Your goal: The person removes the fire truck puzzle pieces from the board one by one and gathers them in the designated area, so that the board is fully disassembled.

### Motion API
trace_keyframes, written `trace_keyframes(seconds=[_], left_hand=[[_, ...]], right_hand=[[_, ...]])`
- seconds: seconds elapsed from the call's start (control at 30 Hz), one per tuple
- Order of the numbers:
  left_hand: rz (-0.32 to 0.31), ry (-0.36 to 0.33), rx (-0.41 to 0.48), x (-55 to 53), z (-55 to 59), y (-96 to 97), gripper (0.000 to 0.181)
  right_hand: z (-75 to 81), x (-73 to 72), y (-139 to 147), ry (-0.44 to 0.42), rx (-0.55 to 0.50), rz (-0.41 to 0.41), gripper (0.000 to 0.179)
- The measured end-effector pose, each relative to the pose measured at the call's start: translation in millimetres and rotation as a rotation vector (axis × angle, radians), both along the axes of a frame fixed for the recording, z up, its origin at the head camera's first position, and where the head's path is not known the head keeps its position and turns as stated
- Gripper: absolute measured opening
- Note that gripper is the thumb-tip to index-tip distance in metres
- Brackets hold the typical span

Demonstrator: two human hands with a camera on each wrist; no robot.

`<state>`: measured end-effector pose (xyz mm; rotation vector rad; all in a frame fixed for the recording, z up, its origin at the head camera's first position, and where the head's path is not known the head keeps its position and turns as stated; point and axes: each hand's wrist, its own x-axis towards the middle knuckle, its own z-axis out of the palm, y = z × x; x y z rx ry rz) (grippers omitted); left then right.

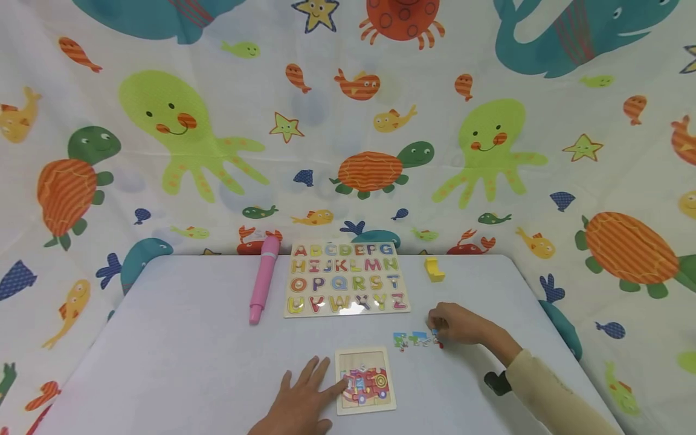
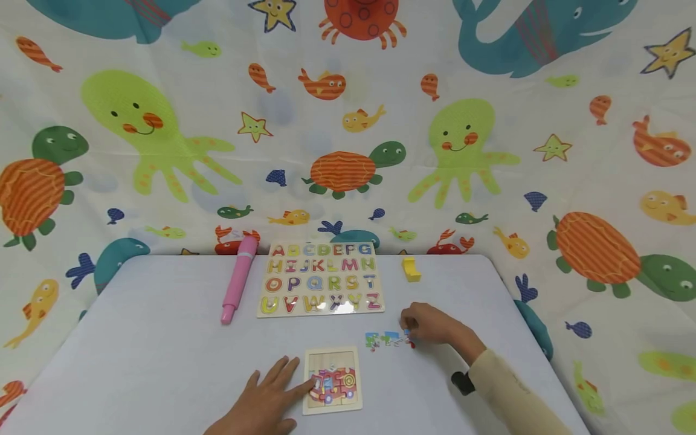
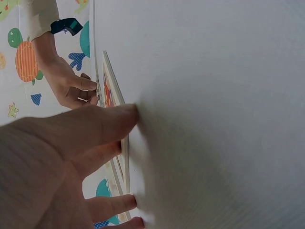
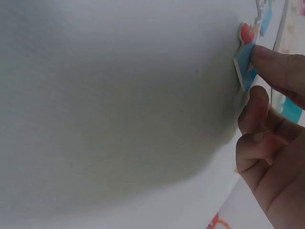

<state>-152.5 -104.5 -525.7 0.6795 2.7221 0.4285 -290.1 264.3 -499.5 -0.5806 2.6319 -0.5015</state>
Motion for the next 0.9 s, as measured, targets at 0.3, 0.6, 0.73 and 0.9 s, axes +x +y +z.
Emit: trace_keyframes(seconds=[0.3,0.6,0.73,0.9], left_hand=[[0.002,-0.001,-0.004,0.5,0.6,-0.4,0.065],[-0.007,0.009,-0.034,0.6,0.3,-1.2,0.065],[-0.015,0.03,-0.039,0.6,-0.3,-1.2,0.065],[-0.045,0.033,-0.032,0.8,-1.4,-2.6,0.066]], right_hand=[[1.0,19.5,-32.5,0.182,0.048,0.024,0.024],[-7.8,58.4,-125.2,0.095,-0.065,0.322,0.033],[-13.0,61.3,-143.4,0.088,-0.048,0.375,0.035],[-16.2,63.8,-151.4,0.085,-0.047,0.37,0.033]])
